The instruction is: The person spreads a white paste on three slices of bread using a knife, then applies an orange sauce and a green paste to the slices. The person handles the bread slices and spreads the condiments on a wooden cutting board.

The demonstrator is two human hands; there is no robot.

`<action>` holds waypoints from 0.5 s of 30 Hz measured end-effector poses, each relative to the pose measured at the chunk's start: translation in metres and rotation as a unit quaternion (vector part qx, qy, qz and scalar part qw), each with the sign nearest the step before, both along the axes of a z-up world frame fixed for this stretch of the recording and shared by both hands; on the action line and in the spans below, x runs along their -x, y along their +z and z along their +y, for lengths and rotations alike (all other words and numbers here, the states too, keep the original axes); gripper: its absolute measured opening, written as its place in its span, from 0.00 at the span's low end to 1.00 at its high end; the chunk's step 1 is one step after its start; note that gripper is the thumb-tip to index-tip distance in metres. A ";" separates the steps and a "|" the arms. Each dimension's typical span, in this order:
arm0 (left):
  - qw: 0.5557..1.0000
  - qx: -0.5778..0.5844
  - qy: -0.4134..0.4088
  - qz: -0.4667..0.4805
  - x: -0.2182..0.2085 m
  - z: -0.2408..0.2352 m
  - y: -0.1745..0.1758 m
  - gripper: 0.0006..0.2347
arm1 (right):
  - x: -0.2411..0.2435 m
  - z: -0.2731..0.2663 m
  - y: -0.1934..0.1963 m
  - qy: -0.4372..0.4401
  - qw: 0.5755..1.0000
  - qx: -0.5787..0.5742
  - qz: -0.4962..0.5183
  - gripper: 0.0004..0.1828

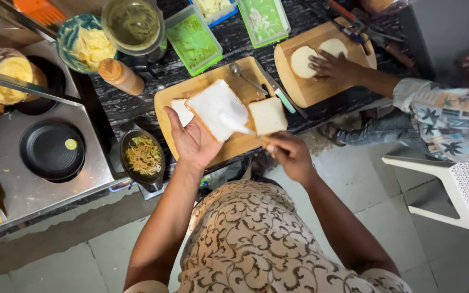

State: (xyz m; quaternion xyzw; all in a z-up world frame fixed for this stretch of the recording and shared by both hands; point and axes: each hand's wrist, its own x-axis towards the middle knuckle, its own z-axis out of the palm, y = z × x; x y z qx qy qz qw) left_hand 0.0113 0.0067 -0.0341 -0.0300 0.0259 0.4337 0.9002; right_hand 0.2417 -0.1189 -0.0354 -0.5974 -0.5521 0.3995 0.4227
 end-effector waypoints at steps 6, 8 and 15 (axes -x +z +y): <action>0.999 0.027 -0.006 0.026 -0.014 -0.001 -0.014 0.42 | -0.009 0.022 -0.021 0.048 0.990 -0.130 -0.031 0.13; 0.997 0.042 0.003 0.059 -0.014 0.002 -0.026 0.43 | -0.014 0.017 -0.025 0.105 0.985 -0.136 -0.011 0.15; 0.951 0.067 -0.053 0.297 -0.011 0.001 -0.082 0.54 | -0.072 -0.011 -0.063 0.078 0.981 0.049 0.170 0.14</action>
